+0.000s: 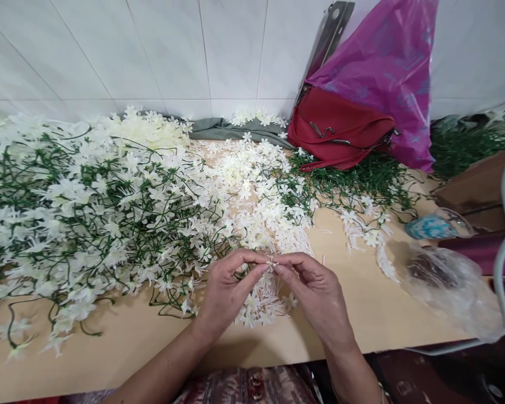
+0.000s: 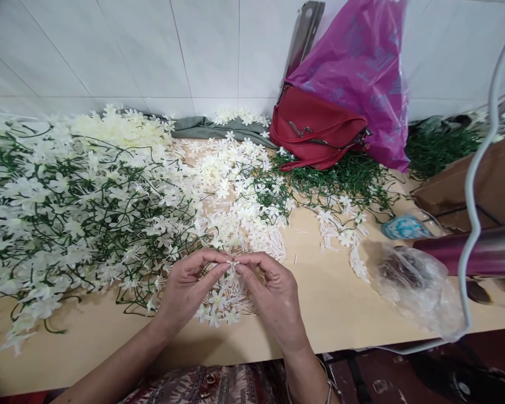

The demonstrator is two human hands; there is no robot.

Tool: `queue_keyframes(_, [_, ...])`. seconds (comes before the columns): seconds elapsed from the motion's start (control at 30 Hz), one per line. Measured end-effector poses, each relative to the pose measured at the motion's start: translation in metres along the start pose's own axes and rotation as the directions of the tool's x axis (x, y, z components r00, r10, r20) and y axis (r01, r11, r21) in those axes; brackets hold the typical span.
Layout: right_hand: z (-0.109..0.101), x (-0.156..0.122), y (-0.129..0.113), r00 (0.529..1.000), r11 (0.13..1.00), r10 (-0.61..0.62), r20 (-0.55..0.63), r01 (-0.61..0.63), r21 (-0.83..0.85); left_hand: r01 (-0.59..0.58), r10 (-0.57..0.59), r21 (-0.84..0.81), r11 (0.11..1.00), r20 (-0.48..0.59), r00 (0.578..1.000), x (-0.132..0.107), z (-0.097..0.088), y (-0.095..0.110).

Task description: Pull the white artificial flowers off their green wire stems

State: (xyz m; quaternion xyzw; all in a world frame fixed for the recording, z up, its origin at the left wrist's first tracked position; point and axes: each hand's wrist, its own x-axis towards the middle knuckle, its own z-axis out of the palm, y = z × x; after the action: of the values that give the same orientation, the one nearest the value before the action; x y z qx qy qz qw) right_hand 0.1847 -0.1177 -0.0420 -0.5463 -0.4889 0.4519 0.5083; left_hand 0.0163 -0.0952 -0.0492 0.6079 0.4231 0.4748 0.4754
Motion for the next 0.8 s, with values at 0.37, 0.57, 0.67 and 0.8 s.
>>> queue_keyframes(0.37, [-0.042,0.062,0.024,0.972,0.693,-0.149,-0.184,-0.030,-0.721,0.110,-0.114,-0.044,0.993,-0.126,0.985,-0.004,0.003,-0.015])
queue_keyframes(0.57, [-0.020,0.038,0.016,0.961,0.830,-0.266,-0.076,0.188,-0.526,0.072,-0.065,0.038,0.997,-0.173,0.983,-0.002,0.003,-0.015])
queue_keyframes(0.67, [-0.011,0.026,0.012,0.963,0.910,-0.263,-0.049,0.231,-0.343,0.078,-0.064,0.069,0.995,-0.188,0.980,-0.002,0.004,-0.016])
queue_keyframes(0.8, [-0.004,0.021,0.011,0.983,0.976,-0.174,-0.057,0.164,-0.145,0.063,-0.042,0.096,0.993,-0.212,0.976,-0.003,0.005,-0.019])
